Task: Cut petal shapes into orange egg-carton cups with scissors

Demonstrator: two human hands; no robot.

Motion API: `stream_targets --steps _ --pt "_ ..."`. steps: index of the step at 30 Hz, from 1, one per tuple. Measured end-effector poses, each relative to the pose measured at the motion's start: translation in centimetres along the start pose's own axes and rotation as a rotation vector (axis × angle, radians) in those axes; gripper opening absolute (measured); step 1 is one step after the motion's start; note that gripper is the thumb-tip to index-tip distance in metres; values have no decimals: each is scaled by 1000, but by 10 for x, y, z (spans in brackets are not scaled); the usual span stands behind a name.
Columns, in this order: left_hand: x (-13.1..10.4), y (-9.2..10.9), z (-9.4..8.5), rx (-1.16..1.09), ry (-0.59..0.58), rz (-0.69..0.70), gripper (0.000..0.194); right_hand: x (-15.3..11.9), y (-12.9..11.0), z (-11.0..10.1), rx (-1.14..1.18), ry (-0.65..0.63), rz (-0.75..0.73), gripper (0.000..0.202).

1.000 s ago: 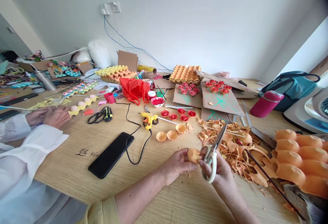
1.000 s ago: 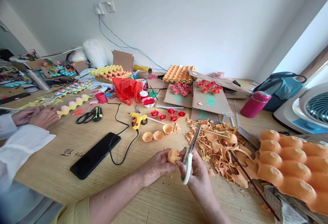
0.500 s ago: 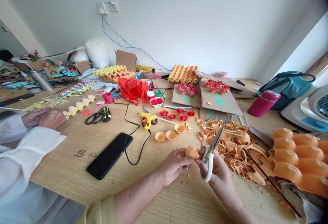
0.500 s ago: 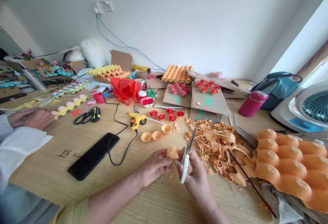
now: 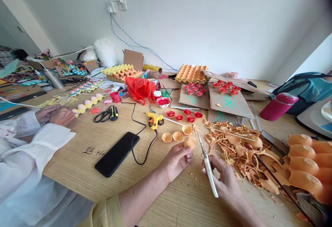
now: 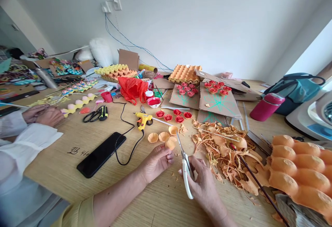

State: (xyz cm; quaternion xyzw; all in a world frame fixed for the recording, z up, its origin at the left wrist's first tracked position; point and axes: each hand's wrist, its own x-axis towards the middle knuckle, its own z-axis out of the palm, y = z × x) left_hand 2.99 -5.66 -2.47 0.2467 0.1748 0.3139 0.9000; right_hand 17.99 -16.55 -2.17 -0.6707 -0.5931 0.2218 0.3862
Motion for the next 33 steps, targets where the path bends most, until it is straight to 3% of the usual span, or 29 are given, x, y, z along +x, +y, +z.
stream_targets --steps 11,19,33 --pt "-3 1 2 34 -43 21 34 -2 -4 -1 88 -176 -26 35" --pt "-4 3 7 89 -77 55 30 -2 -1 1 87 -225 -29 34" --pt "-2 2 6 224 -19 119 26 -2 3 0 23 -244 -31 32"
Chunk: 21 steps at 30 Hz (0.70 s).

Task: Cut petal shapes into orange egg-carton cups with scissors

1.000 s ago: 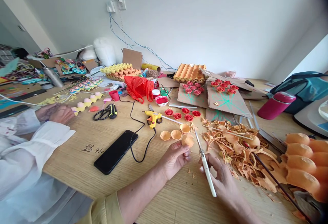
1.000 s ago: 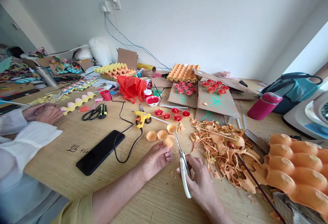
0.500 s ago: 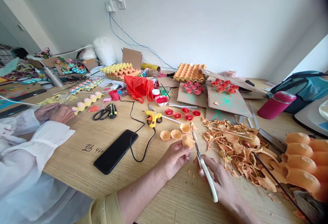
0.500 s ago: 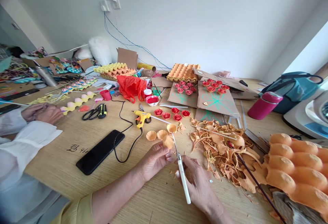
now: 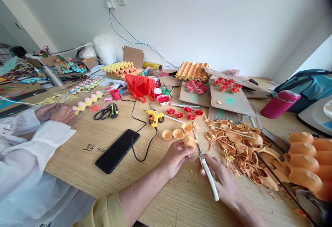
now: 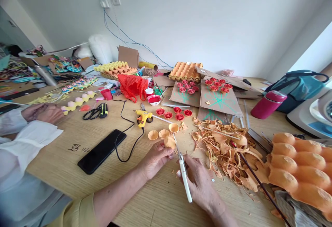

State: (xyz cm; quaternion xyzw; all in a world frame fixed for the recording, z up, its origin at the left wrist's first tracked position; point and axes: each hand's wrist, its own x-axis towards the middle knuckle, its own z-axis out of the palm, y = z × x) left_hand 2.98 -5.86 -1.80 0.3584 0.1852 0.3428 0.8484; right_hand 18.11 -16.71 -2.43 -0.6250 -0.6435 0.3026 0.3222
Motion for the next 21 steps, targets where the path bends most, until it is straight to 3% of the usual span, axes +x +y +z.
stream_targets --steps 9,21 --pt "-2 -1 1 79 23 -32 29 0 2 1 52 -27 -64 40" --pt "-3 -2 -1 96 -50 -79 24 1 1 -1 41 -18 -134 50"
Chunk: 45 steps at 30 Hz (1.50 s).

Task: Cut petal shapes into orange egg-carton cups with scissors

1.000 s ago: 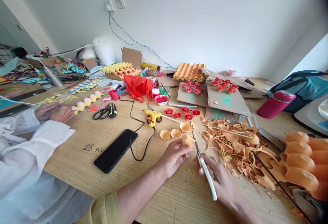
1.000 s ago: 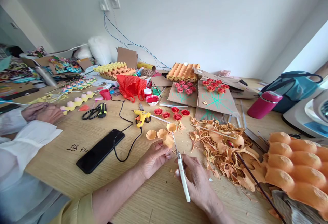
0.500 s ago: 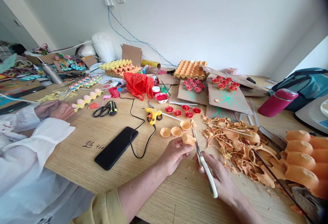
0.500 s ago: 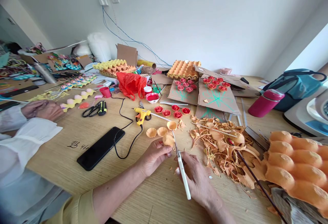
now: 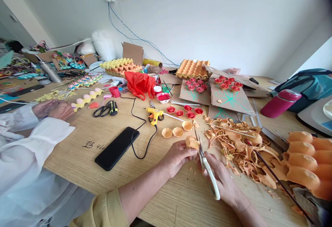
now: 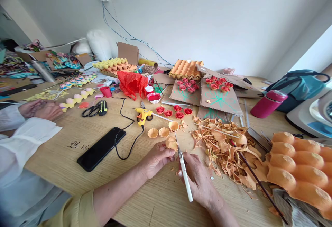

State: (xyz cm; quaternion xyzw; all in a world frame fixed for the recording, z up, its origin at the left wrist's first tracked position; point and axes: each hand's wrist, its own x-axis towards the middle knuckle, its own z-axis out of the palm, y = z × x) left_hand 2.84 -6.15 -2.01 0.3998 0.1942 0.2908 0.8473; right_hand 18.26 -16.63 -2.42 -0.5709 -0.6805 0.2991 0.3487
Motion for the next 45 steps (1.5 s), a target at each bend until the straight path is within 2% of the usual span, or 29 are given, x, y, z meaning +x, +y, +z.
stream_targets --steps 16,24,33,45 --pt "0 2 2 12 49 -26 27 2 0 0 -12 51 -22 38" --pt "-1 10 3 69 46 15 24 0 2 1 -12 73 -15 34" --pt "0 10 2 50 21 25 25 -2 2 2 25 57 -19 40" --pt "0 10 -1 -9 56 40 32 -3 1 1 55 55 -12 39"
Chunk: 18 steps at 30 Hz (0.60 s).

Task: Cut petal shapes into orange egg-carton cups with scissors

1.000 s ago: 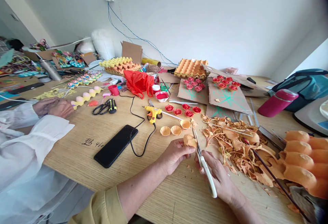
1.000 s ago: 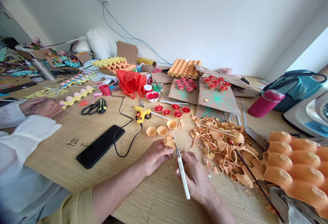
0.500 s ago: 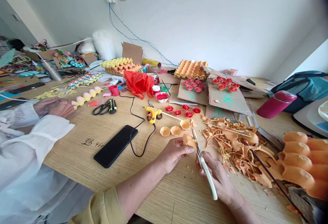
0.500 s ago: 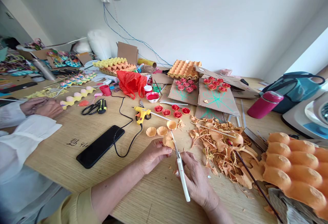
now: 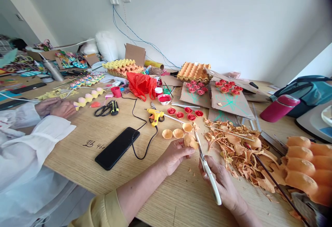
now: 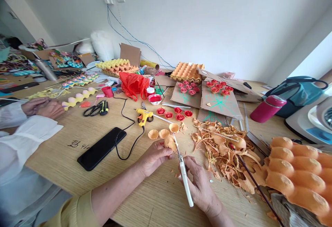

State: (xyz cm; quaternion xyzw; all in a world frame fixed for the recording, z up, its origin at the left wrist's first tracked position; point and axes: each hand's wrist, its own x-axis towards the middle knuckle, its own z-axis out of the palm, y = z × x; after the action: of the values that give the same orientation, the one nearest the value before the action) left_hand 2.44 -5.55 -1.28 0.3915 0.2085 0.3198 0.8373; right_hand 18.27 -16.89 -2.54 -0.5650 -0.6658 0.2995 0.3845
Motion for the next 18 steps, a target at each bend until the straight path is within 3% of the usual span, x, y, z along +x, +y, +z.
stream_targets --steps 18 --pt "-1 7 4 -137 -21 28 32 -1 2 2 -40 51 -32 36"
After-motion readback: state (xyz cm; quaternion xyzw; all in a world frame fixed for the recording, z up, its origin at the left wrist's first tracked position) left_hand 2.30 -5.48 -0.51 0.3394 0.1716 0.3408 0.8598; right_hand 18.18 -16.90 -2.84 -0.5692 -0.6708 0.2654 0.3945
